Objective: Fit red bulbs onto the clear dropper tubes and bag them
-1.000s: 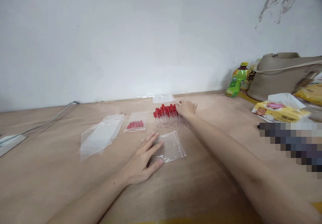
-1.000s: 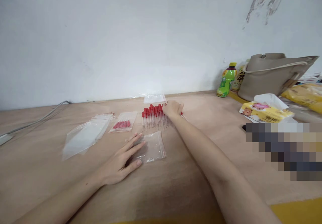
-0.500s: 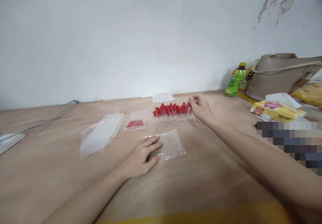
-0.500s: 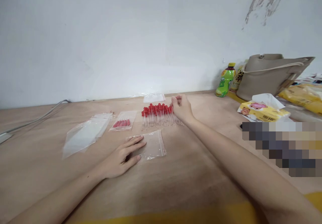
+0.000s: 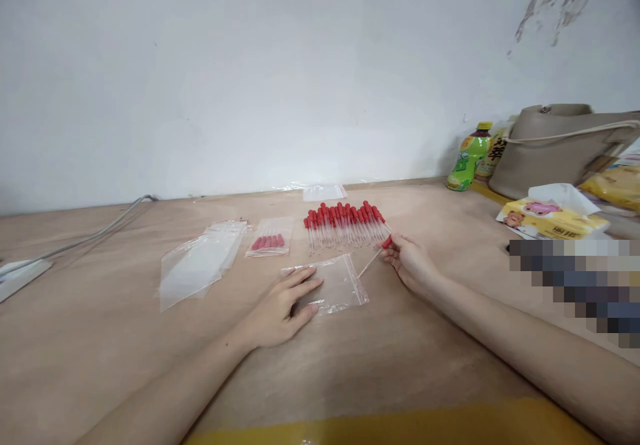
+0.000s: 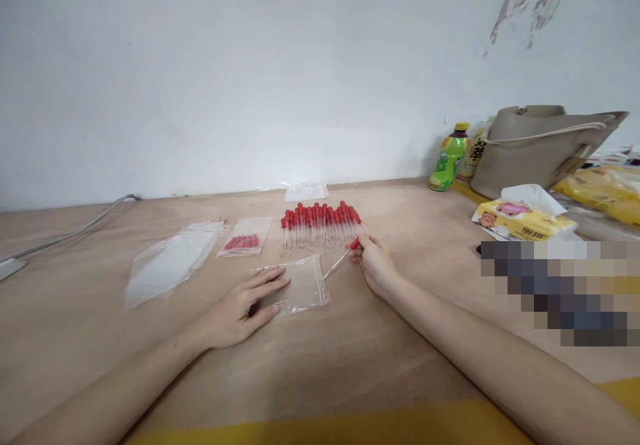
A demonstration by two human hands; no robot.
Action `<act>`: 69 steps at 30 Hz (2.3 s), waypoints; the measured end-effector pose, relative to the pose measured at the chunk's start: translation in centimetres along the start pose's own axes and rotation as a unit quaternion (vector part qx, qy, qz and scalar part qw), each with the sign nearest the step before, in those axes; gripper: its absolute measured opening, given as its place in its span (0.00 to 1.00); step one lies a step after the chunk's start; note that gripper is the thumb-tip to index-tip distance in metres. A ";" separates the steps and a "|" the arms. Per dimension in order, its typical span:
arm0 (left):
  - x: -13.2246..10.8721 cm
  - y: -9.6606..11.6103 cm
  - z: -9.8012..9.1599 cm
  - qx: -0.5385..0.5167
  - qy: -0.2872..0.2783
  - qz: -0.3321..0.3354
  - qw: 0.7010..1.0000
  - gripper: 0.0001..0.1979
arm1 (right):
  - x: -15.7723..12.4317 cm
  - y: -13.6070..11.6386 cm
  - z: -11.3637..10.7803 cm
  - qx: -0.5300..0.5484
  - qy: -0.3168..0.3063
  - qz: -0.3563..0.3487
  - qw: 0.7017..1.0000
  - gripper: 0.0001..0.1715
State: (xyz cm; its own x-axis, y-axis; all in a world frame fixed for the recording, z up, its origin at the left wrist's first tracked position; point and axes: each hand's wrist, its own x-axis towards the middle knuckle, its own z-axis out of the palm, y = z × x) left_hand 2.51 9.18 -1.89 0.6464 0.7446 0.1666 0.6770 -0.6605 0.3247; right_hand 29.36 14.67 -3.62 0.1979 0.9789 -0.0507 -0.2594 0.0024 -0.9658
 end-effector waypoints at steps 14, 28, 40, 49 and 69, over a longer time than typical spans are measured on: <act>0.2 0.4 -0.1 0.007 0.000 -0.002 1.000 0.25 | -1.1 -0.2 -1.0 -0.245 -0.301 -0.105 0.916 0.16; 0.3 0.4 0.0 0.027 -0.019 0.008 0.999 0.24 | -2.8 -0.4 0.8 -0.290 -0.401 -0.208 0.843 0.11; -0.3 -0.3 -0.9 -0.057 0.021 0.023 0.998 0.23 | -2.0 -0.1 0.2 -0.334 -0.423 -0.245 0.806 0.13; -0.2 -0.3 -0.7 -0.076 0.018 0.025 0.997 0.22 | -4.2 -0.6 1.6 -0.325 -0.354 -0.158 0.863 0.21; -0.3 -0.6 -1.3 -0.143 0.001 -0.003 0.990 0.10 | -4.4 0.4 1.7 -0.288 -0.288 -0.062 0.911 0.19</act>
State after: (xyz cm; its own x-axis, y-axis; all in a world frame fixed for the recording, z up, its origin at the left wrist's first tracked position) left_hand 1.47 9.45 -0.89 0.6415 0.7492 0.1647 0.5545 -0.6013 0.5753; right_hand 26.77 10.76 -3.37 -0.3798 0.9238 0.0489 0.3028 0.1741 -0.9370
